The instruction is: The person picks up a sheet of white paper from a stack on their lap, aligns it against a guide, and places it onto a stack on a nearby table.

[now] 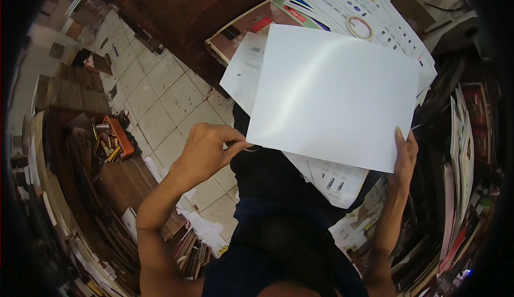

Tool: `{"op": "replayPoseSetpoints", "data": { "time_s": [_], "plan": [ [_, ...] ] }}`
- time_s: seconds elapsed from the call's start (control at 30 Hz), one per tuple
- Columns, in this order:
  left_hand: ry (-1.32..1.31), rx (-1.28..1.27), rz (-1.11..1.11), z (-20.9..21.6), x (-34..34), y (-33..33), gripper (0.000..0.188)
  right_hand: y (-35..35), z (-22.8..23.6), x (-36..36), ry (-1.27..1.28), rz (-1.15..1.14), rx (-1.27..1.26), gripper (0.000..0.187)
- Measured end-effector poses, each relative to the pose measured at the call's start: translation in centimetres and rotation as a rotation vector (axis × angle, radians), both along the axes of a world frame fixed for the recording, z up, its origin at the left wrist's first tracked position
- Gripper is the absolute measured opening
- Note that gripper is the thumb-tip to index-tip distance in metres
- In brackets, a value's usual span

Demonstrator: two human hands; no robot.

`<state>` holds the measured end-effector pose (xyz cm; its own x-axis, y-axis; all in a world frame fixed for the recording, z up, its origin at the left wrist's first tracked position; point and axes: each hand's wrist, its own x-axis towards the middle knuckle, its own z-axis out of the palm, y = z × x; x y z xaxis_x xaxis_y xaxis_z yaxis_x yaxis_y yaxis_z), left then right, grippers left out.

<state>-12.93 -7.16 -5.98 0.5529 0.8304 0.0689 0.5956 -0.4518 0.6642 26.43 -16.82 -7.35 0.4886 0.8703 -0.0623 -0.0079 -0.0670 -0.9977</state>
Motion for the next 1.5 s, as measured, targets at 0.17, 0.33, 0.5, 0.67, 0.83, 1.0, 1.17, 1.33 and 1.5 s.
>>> {"op": "replayPoseSetpoints", "data": {
  "time_s": [0.17,0.33,0.5,0.67,0.83,1.0,1.17,1.33,1.5],
  "plan": [
    [0.191,-0.004,-0.093,1.5,0.6,0.9,0.014,0.3,-0.2,0.3,-0.028,-0.024,-0.033,0.037],
    [0.264,-0.024,-0.135,2.3,1.3,1.4,0.014,0.7,-0.3,0.9,-0.048,0.018,-0.077,0.036],
    [0.272,-0.099,-0.098,2.7,1.6,1.6,0.013,1.1,-0.1,1.1,-0.043,0.064,-0.109,0.036],
    [0.306,-0.109,-0.102,2.8,1.8,1.6,0.014,1.3,-0.5,1.2,-0.071,0.06,-0.076,0.037],
    [0.303,-0.1,-0.095,2.7,1.8,1.5,0.016,1.4,-0.6,1.0,-0.095,0.047,-0.052,0.037],
    [0.275,-0.095,-0.106,2.6,2.1,1.6,0.018,1.3,0.3,1.1,-0.081,0.073,-0.126,0.035],
    [0.285,-0.114,-0.09,2.7,2.2,1.4,0.018,1.4,-0.1,2.1,-0.19,0.116,-0.123,0.032],
    [0.288,-0.116,-0.057,2.6,2.5,1.4,0.016,1.4,-0.1,2.5,-0.333,0.124,-0.157,0.034],
    [0.269,-0.038,-0.079,3.3,3.1,1.0,0.013,1.5,-0.8,3.5,-0.473,0.133,-0.112,0.034]
  ]
}}
